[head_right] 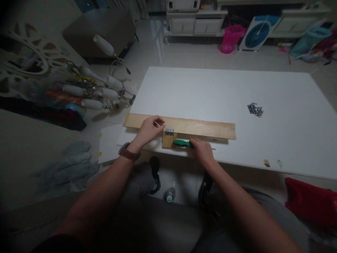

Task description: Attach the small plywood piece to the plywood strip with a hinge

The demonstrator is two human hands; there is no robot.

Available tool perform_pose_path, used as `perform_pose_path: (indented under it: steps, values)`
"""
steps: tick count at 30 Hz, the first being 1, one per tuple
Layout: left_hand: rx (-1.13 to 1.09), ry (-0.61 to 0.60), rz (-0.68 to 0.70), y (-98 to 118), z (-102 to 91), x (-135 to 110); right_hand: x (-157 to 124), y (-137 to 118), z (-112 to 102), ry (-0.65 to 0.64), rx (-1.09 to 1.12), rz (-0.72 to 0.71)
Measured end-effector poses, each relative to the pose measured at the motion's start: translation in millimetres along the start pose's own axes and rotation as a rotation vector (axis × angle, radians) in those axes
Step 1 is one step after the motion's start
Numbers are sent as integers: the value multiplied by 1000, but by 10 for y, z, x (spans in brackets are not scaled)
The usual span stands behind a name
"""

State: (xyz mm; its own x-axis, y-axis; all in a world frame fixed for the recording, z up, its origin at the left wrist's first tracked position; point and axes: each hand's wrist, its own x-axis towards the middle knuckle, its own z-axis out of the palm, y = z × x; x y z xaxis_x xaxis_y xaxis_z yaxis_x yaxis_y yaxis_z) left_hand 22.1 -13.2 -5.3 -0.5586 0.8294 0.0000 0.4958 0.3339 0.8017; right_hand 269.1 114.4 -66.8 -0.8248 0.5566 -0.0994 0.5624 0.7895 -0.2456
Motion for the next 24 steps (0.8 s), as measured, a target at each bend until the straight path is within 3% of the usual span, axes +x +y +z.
perform_pose_path:
  steps: [4, 8, 12, 16, 20, 24]
  values:
    - [83, -62, -150, -89, -42, -107, -62, 62, 104, -28, -82, -40]
    - [111, -140, -233, -176, -93, -195, -81, 90, 118, 51, -30, -6]
    - [112, -142, -248, -236, -118, -255, -39, 15, 9, 280, 336, 17]
    - [54, -236, -278, -247, -34, -317, 103, -174, -211, 469, 749, 102]
    - [-86, -216, -357, -223, 127, -373, 330, -340, -401, 575, 1007, 146]
    - [-278, -162, -488, -223, 299, -393, 547, -474, -527, 677, 1097, 96]
